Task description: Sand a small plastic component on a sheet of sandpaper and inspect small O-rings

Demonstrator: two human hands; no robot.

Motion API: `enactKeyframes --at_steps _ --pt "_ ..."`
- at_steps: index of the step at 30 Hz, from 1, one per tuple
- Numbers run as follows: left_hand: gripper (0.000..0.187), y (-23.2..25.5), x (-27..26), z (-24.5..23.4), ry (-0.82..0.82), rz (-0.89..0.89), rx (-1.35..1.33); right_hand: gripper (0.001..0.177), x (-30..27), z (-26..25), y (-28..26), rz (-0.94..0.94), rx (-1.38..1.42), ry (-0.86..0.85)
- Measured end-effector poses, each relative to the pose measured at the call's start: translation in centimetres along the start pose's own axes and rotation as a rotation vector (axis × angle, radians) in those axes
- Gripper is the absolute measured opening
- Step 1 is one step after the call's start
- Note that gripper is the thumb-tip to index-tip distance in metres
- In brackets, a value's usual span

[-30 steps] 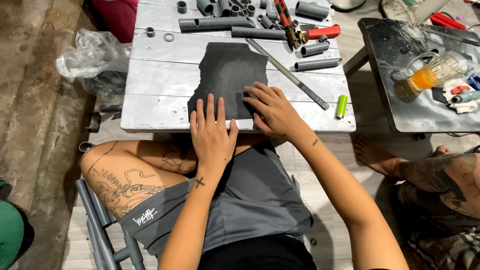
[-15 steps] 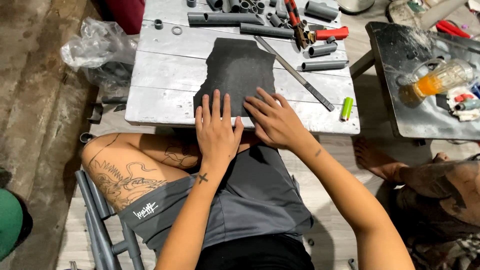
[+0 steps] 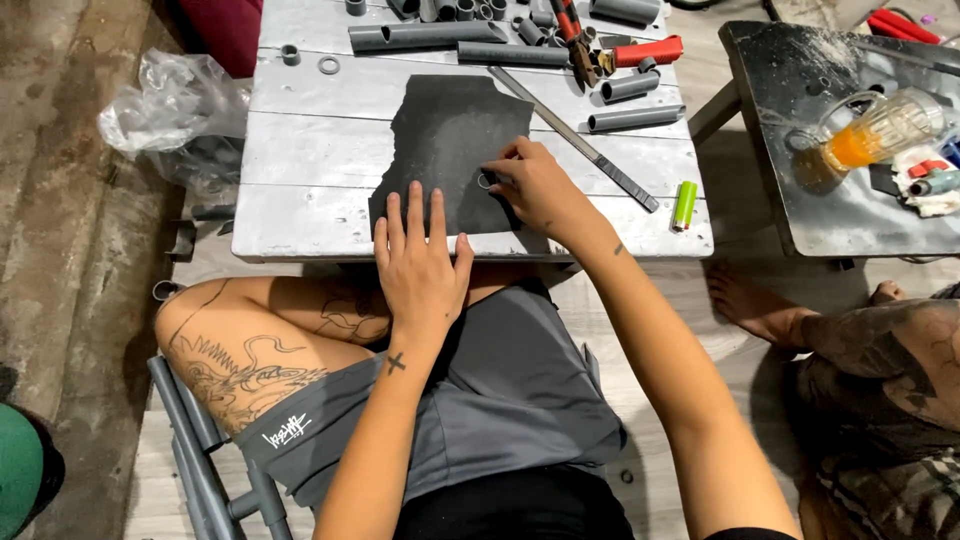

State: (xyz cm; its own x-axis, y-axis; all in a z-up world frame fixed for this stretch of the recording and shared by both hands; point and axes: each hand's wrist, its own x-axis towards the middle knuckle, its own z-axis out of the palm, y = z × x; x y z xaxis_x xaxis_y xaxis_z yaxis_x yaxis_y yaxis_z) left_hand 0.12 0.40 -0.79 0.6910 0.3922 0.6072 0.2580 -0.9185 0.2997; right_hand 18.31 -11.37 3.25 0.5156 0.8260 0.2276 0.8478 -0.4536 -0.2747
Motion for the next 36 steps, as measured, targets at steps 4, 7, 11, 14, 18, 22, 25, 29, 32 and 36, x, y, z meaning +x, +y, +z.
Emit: enactKeyframes --at_steps 4,7,11,14,18,22,25,29,32,36 --pt "0.053 0.1 0.0 -0.1 -0.001 -0.009 -0.017 0.014 0.5 0.1 -0.3 0.007 0.022 -0.008" --pt "0.053 0.0 0.0 0.0 0.009 -0.016 -0.009 0.011 0.6 0.2 0.2 0.008 0.095 0.019" --pt "0.053 0.1 0.0 -0.1 0.005 -0.022 -0.025 0.009 0.1 -1.4 -1.1 0.019 0.114 0.053" --pt "0.053 0.0 0.0 0.1 0.004 -0.028 -0.022 0.009 -0.4 -1.1 -0.6 -0.011 0.079 0.086" --pt "0.054 0.0 -0.1 0.4 0.012 -0.036 -0.031 0.011 -1.5 -0.9 -1.5 -0.013 -0.05 0.133" --pt "0.054 0.1 0.0 0.2 0.005 -0.046 -0.049 0.011 -0.6 2.7 0.4 -0.032 -0.071 0.201" --pt "0.054 0.1 -0.1 0.1 -0.008 -0.056 -0.054 0.01 0.9 4.6 -1.0 -0.088 -0.035 0.275" --pt "0.054 0.2 -0.1 -0.1 -0.005 -0.053 -0.069 0.013 3.8 4.6 -4.1 0.016 0.104 0.323" --pt "0.054 0.4 0.3 -0.5 -0.001 -0.039 -0.075 0.012 4.9 1.4 -6.2 0.154 0.361 0.318" --pt "0.05 0.4 0.7 -1.8 0.051 -0.028 -0.178 0.023 3.0 -2.5 -9.6 0.262 0.932 0.291"
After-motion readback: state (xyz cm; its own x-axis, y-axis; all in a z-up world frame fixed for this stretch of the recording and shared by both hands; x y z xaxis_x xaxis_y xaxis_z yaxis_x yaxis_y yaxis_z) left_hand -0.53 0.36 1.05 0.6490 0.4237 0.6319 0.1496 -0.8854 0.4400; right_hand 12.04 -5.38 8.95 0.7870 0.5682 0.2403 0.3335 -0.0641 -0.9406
